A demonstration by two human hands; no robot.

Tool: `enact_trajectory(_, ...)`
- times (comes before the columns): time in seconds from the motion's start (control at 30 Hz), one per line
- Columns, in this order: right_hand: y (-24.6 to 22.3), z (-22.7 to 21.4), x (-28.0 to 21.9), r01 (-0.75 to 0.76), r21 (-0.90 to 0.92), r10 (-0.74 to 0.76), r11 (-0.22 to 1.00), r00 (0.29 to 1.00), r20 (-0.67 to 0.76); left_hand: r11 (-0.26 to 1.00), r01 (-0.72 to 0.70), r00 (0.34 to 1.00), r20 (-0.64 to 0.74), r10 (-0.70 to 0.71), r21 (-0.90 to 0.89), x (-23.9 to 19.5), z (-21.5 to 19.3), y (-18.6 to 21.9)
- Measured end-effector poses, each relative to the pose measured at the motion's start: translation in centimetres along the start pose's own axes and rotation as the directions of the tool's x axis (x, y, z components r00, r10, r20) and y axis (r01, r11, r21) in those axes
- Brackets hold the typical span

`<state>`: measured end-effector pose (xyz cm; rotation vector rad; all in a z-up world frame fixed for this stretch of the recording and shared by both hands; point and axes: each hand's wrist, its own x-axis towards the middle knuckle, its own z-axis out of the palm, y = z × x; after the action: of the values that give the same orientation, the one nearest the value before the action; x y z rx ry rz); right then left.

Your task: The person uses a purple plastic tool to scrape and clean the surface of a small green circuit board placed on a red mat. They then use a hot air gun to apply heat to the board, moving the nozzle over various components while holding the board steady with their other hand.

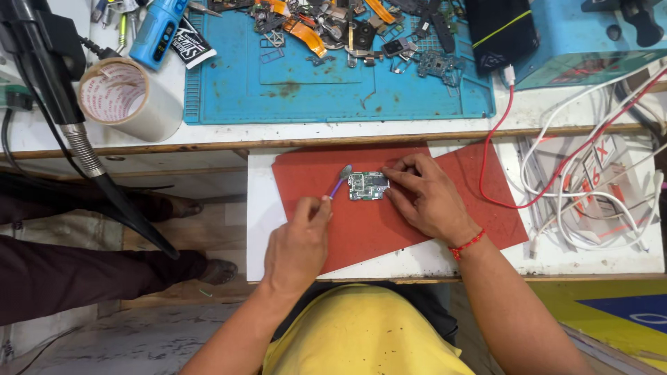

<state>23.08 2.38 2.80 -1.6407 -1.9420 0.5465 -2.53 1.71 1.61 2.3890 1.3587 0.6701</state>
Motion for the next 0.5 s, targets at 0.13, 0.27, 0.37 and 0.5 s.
enact_trajectory(0.13,-0.1,0.1,-0.1,0.084,-0.003,-0.084,0.996,0.996,-0.042,0.989,-0.135,0.986,0.105,0.128,0.065,-0.6,0.0,0.6)
enact_trajectory(0.27,0.0,0.2,-0.1,0.053,0.008,-0.053,0.999,0.998,-0.021,0.989,-0.123,0.990,0.082,0.116,0.077,-0.5,-0.3,0.3)
enact_trajectory(0.37,0.0,0.1,-0.3,0.075,-0.015,-0.075,0.997,0.996,-0.040,0.989,-0.136,0.987,0.090,0.130,0.059,-0.4,-0.4,0.4)
enact_trajectory(0.5,0.0,0.3,0.0,0.038,-0.019,-0.038,0.999,0.999,-0.028,0.990,-0.072,0.983,0.176,0.049,0.125,0.4,-0.7,-0.5)
